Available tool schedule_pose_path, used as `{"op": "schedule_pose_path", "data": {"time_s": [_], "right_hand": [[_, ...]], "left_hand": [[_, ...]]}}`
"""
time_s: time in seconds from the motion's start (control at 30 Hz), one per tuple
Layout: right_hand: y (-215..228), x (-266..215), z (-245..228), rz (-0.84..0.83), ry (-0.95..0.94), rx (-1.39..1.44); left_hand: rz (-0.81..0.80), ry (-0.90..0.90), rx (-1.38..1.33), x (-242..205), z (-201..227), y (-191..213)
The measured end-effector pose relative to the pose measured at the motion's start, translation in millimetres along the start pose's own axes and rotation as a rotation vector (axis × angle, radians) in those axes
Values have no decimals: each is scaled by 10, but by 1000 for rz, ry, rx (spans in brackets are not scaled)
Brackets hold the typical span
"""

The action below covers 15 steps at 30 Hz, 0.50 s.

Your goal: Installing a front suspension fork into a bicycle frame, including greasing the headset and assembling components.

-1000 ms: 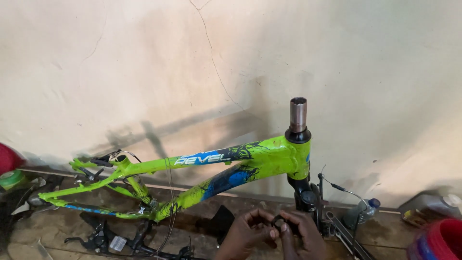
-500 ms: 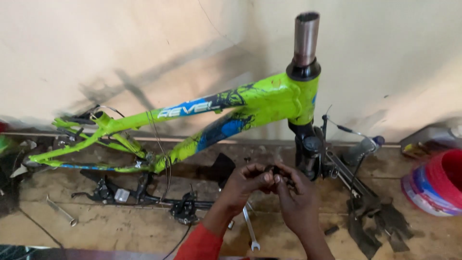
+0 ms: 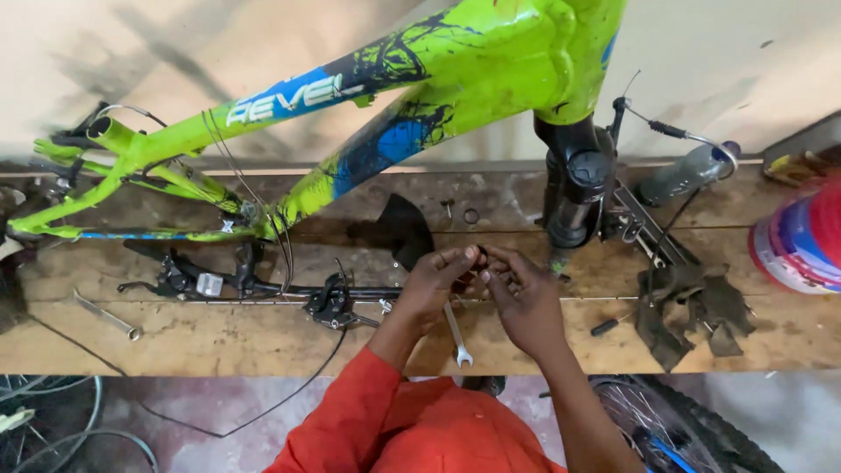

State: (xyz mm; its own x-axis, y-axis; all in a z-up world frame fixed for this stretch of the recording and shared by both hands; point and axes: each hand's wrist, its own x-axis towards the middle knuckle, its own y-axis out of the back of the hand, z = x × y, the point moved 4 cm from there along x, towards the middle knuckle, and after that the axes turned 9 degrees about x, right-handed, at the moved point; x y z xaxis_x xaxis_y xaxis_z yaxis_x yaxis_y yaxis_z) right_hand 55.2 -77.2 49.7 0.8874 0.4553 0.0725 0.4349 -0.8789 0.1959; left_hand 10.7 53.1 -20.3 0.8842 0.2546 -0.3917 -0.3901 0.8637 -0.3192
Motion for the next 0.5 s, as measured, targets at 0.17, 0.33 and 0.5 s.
{"op": "schedule_pose_path", "data": {"time_s": [0.17, 0.33, 0.5], "right_hand": [[104, -324, 522, -85, -179, 24], [684, -1537, 2195, -524, -268, -247], [1346, -2741, 4204, -309, -723, -136]], "left_hand": [[-20, 30, 65, -6, -216, 85], [-17, 54, 15, 38, -281, 109], [-30, 17, 8, -28, -137, 42]]}}
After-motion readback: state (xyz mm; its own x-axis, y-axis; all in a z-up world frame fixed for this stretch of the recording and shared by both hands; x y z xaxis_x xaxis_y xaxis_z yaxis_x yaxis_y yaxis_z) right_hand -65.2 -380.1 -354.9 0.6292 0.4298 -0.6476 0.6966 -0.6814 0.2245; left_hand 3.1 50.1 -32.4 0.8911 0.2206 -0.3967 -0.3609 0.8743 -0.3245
